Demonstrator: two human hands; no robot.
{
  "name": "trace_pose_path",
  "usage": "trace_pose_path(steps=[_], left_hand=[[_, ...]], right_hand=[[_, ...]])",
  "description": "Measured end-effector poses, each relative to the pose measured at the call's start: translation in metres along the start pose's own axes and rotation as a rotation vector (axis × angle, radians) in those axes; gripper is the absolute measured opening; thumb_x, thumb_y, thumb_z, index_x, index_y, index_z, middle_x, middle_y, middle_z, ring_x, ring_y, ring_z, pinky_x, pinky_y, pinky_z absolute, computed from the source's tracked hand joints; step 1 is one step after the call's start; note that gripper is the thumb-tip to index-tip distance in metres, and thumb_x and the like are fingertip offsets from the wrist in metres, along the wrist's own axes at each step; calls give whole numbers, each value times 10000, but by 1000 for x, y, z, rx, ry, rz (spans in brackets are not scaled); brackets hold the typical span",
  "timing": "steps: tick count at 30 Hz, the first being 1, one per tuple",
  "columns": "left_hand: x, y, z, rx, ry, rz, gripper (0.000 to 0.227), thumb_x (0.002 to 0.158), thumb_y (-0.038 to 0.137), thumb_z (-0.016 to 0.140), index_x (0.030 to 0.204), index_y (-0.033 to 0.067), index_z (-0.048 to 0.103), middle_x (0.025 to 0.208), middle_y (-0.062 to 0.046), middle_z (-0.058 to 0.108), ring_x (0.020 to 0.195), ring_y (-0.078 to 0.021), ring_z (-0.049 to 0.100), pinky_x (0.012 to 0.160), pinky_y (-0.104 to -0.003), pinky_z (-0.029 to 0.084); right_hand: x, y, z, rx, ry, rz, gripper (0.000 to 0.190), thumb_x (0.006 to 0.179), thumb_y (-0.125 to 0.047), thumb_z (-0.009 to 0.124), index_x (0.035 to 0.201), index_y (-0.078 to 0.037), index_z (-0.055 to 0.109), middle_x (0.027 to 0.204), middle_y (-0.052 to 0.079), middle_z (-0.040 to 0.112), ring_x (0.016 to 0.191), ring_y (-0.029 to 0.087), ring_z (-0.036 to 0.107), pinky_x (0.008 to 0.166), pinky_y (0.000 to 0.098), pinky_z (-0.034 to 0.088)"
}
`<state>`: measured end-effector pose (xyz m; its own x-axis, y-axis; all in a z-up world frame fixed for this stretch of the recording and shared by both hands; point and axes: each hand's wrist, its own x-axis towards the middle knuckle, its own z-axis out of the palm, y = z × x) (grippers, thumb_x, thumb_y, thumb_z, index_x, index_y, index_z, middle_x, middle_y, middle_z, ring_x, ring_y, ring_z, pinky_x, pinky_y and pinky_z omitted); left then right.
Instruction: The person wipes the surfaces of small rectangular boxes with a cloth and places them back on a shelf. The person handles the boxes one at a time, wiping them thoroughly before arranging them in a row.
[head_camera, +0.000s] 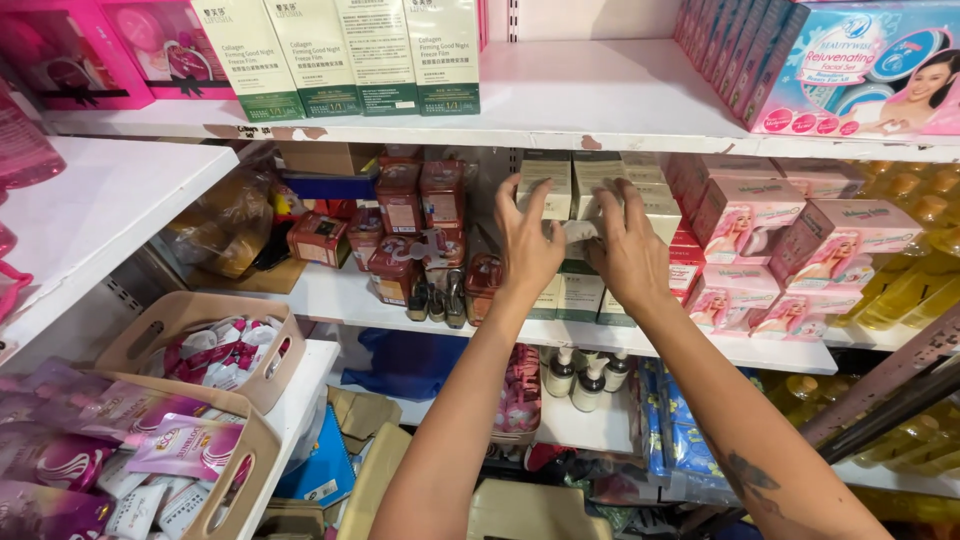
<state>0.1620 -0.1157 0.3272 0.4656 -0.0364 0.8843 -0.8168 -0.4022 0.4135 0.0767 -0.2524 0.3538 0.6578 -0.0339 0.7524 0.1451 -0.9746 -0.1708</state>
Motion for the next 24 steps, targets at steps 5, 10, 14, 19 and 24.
trace_pose_path(steps=[5,10,14,19,24], left_hand=[[2,4,8,-36,56,-113,455,851,190,775,1278,103,644,1466,-240,400,1357,-441,424,1145,-529,387],[12,0,18,-98,165,-374,557,920,316,800,1368,76,573,1407,-248,422,1291,-439,445,1114,-536,387],[14,-13,25,-177,59,-601,624,830,239,755,1378,77,504,1372,-231,434,1248,-408,490,1053,-501,435],[12,6,9,-277,38,-675,587,824,123,667,1389,102,510,1355,-194,445,1176,-359,545,999,-459,493],[-8,29,3,-115,203,-502,517,862,159,766,1318,33,556,1235,-180,546,1165,-318,519,1001,-429,427]], right_hand=[[-15,-6,-5,14,85,-67,822,707,-93,854,1440,-104,484,1481,140,502,1178,387,640,793,464,582],[-29,-6,-2,-22,164,-94,815,720,-76,858,1454,-107,505,1484,134,527,1216,366,640,820,448,582],[-35,-9,-9,2,174,-97,840,687,-25,854,1452,-104,518,1486,147,528,1212,371,635,838,442,582],[-41,-10,-13,17,210,-113,835,688,1,856,1450,-100,530,1486,150,536,1214,368,635,862,442,578],[-51,-16,-20,47,241,-98,858,658,34,837,1451,-102,539,1491,154,530,1243,381,623,906,442,571]])
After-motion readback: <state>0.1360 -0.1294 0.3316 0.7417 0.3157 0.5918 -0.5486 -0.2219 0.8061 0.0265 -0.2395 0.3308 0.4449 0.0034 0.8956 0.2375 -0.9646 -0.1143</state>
